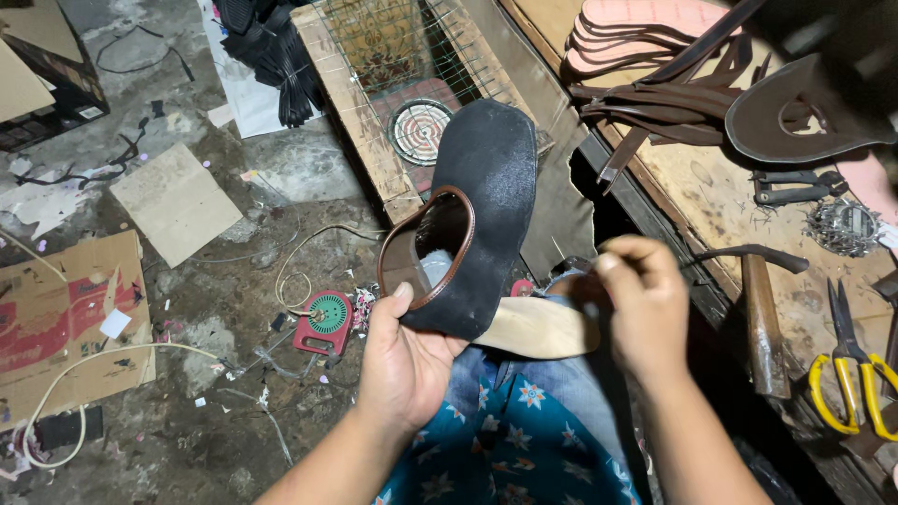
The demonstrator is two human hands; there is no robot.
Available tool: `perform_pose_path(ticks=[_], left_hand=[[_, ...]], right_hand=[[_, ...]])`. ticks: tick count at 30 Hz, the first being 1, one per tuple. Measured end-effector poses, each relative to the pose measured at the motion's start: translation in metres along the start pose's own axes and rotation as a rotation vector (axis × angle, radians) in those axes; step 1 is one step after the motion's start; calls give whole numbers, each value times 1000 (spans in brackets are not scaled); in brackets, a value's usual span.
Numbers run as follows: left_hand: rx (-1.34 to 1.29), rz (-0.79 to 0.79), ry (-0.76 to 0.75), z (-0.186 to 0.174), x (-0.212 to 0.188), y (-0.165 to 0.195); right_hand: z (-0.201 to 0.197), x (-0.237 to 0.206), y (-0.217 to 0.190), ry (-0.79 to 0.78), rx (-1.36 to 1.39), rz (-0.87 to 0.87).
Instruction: The person sits at a shoemaking bench and hammers tacks into a pink insole, then places the insole on a wooden shoe last and presses it into shape. They then take a black shoe upper, fit it over the last with the insole, and press the assembled shoe together by hand.
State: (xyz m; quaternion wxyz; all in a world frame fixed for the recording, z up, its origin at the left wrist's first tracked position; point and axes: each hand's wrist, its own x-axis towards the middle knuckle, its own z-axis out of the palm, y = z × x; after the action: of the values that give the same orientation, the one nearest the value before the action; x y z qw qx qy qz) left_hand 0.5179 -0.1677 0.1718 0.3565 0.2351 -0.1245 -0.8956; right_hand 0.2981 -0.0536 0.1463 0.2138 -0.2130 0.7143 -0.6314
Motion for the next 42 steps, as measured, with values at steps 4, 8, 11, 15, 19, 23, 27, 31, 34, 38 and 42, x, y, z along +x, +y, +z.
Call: perform_pose_path(ticks=[4,8,11,15,19,23,27,31,34,38,42], left_hand=[[17,20,15,-2,3,-7],[20,90,-19,-7,3,-15],[29,134,-59,-12,0,-18],[36,154,-96,-17,0,-21],[6,233,9,-20,9,-13],[100,377,8,-31,16,28],[185,264,-100,-40,15,45],[434,107,-63,-38,16,32],[598,-26,-91,-37,15,27],[688,33,-5,-42,18,28],[806,41,-15,-53,23,34]], right_hand=[[18,-42,-5,-386,-32,-222],[41,-63,-1,-366,-128,-468],[50,-64,8,-474,410,33],[50,-65,23,-473,505,74],[27,-51,29,-434,189,-196],[-16,10,17,91,-101,50],[-41,36,11,-16,-140,-130],[-33,13,10,-353,355,87],[-27,-2,6,-332,383,67],[-31,-8,10,-234,421,178],[-47,-15,31,-151,478,316]])
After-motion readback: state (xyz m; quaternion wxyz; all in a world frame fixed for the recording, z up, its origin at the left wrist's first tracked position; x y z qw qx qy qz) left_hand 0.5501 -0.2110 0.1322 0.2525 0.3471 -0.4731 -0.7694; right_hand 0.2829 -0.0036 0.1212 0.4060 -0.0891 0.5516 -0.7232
